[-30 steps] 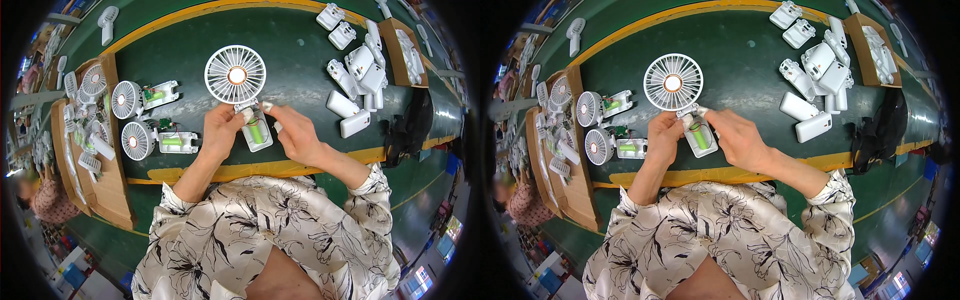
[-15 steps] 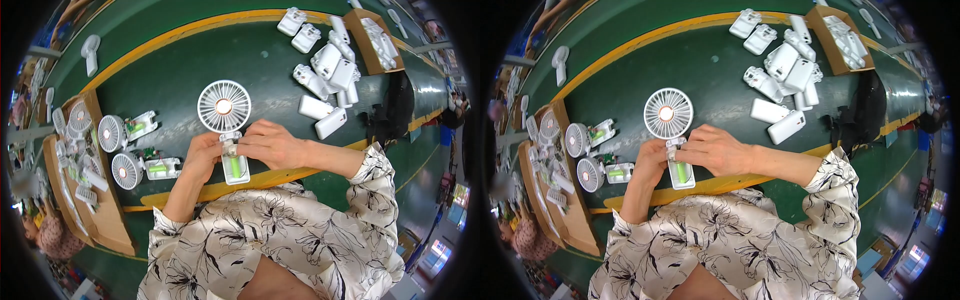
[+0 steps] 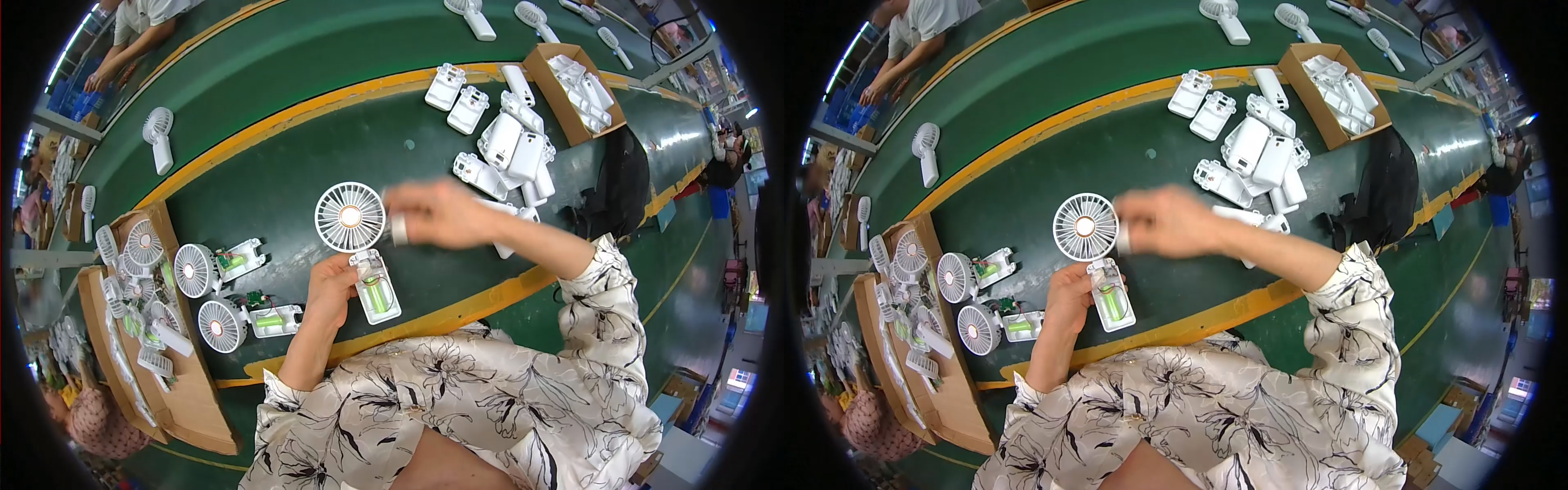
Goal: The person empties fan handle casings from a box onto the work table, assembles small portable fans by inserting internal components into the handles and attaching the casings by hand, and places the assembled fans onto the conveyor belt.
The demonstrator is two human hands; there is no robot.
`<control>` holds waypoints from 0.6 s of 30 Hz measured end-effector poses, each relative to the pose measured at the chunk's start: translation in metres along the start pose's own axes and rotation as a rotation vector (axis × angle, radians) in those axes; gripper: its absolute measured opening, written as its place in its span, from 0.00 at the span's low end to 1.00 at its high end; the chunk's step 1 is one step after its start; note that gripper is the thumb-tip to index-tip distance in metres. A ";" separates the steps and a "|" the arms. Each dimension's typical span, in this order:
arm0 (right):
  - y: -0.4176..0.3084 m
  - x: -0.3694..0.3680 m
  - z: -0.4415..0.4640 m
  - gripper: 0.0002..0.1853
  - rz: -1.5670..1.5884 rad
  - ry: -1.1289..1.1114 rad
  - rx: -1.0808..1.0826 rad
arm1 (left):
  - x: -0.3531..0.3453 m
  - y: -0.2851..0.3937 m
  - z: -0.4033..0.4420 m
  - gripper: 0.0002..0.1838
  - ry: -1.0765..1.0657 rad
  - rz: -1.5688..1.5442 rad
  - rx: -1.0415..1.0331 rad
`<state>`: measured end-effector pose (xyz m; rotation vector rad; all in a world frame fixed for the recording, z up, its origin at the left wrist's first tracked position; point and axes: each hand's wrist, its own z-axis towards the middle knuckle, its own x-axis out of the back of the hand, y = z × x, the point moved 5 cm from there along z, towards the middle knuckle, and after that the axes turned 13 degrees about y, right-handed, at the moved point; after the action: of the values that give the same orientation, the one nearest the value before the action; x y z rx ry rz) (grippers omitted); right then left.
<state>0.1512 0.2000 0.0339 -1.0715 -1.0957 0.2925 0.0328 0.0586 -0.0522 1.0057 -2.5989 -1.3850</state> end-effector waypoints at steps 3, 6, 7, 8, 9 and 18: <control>0.034 0.062 0.058 0.23 -0.959 0.605 -0.004 | 0.003 0.005 0.005 0.12 0.037 -0.012 -0.028; 0.083 0.086 0.099 0.29 -1.152 0.654 -0.249 | 0.004 0.010 0.005 0.12 0.105 -0.032 -0.029; 0.087 0.083 0.106 0.28 -1.184 0.658 -0.242 | 0.007 0.010 0.006 0.13 0.130 -0.040 -0.027; 0.091 0.077 0.110 0.28 -1.213 0.653 -0.234 | 0.010 0.009 0.006 0.14 0.133 -0.048 -0.015; 0.095 0.072 0.115 0.25 -1.257 0.596 -0.199 | 0.012 0.007 0.007 0.14 0.134 -0.049 -0.003; 0.048 0.029 0.069 0.29 -0.521 0.657 0.203 | 0.013 0.006 0.006 0.12 0.111 -0.165 0.045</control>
<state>0.1219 0.2818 0.0144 -0.5953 -0.6896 -0.3426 0.0177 0.0578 -0.0549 1.2910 -2.5272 -1.2652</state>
